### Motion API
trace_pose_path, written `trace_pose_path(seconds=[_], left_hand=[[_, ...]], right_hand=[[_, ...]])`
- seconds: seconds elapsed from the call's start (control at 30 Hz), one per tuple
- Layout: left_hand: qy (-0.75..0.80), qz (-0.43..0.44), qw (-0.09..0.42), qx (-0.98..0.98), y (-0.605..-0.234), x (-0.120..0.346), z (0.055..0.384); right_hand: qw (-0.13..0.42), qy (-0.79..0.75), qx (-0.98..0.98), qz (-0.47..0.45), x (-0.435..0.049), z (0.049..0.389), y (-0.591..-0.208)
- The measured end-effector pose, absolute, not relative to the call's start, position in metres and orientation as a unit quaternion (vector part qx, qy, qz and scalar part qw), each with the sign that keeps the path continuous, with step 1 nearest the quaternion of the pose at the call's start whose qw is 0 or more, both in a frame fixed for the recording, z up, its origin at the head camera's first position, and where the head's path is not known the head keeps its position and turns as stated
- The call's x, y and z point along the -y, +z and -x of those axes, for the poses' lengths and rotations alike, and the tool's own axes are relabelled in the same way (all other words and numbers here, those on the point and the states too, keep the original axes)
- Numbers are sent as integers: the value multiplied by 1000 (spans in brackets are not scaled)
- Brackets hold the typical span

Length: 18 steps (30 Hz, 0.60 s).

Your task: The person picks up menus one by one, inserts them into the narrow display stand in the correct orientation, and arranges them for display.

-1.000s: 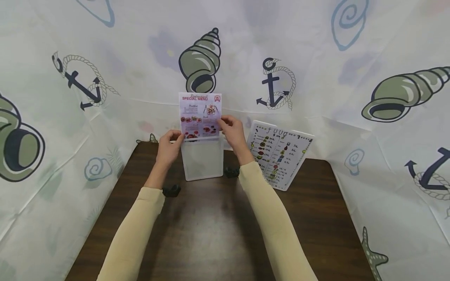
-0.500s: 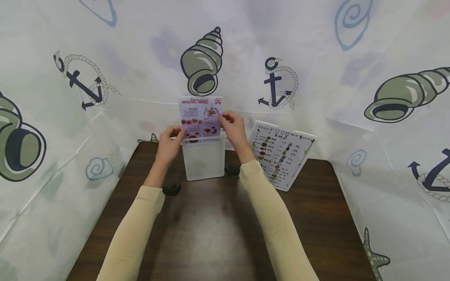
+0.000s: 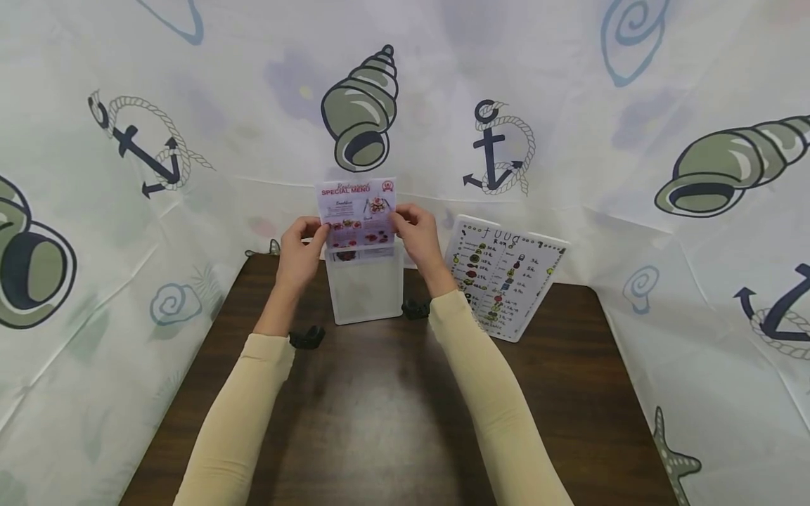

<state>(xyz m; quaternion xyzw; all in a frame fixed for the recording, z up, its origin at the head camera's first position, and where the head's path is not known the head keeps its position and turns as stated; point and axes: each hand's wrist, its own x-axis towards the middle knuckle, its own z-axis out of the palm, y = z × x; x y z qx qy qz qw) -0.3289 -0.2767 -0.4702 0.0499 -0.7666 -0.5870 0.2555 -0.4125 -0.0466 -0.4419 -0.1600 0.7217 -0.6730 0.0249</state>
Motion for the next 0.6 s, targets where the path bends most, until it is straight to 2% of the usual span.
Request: trace_pose_path(seconds=[0.23, 0.6], left_hand=[[-584, -49, 253, 770, -473, 278, 328], [-550, -51, 242, 798, -484, 280, 328]], right_hand=[[21, -669, -723, 169, 45, 412, -436], [-32, -656, -727, 202, 46, 415, -422]])
